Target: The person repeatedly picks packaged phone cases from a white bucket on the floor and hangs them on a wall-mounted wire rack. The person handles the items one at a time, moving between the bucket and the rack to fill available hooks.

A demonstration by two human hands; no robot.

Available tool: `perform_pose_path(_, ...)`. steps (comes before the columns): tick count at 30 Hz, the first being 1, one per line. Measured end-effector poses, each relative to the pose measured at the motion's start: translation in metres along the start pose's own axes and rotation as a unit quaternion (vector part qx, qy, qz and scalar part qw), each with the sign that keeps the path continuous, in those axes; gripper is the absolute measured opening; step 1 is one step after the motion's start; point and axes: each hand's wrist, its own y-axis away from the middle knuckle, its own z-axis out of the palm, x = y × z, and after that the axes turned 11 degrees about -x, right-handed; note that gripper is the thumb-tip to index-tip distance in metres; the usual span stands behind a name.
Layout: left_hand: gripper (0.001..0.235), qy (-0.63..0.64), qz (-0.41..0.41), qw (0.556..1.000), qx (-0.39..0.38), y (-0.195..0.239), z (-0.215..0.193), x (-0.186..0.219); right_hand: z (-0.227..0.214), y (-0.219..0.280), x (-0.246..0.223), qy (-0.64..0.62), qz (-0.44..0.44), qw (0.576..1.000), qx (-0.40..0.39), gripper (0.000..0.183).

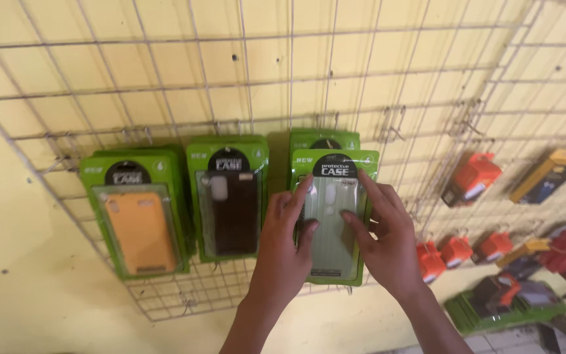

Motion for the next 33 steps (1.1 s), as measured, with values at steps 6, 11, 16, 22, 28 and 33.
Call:
perform_pose_path(6,0.072,0.01,-0.023,1.0,0.02,-0.028,0.014,-0.028,0.002,-0.032,0.031,0.02,0.003,1.0,-0.008,0.069)
perform_pose_path(11,0.075,-0.014,-0.046,0.999,0.017,-0.037,0.024,-0.038,0.007,-0.041,0.046,-0.007,0.015,1.0,-0.012,0.069)
perform_pose_path(16,0.071,-0.035,-0.074,0.996,0.025,-0.031,0.034,-0.041,0.013,-0.036,0.054,0.072,0.006,0.997,-0.002,0.071)
perform_pose_path(22,0.075,-0.086,-0.069,0.992,0.057,-0.028,0.044,-0.04,0.018,-0.031,0.059,0.121,0.015,0.992,0.0,0.078)
perform_pose_path(28,0.082,-0.095,-0.051,0.993,0.054,-0.011,0.05,-0.043,0.018,-0.017,0.067,0.187,-0.016,0.982,0.024,0.082)
perform_pose_path(33,0.083,-0.113,-0.065,0.99,0.054,0.026,0.058,-0.04,0.026,0.015,0.069,0.174,-0.026,0.984,0.02,0.084)
